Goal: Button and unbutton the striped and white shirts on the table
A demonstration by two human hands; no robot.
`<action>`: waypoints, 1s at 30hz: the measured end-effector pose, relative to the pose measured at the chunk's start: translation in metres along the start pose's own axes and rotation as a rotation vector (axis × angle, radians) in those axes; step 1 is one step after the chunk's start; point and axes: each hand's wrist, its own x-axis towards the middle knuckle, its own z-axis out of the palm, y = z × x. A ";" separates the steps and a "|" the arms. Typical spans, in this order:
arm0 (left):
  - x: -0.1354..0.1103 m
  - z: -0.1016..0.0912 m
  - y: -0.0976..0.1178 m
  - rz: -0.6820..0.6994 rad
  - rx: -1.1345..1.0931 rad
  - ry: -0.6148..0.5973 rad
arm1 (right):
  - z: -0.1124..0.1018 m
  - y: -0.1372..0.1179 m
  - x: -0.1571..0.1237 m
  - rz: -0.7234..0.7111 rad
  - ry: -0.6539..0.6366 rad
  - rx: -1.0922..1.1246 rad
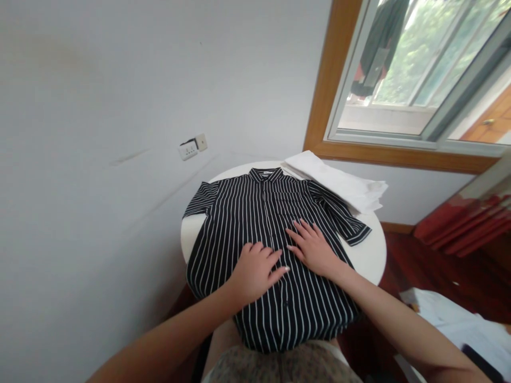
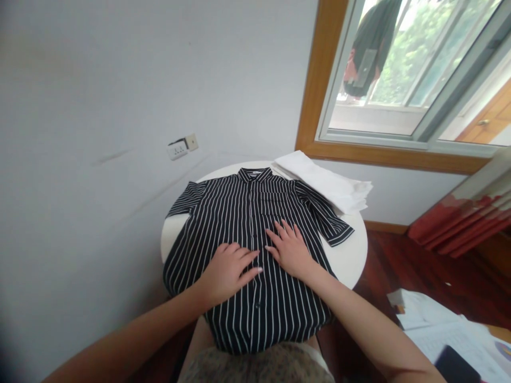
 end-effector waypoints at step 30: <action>-0.014 0.034 -0.046 -0.201 0.080 0.017 | 0.017 0.003 -0.013 -0.101 -0.081 0.108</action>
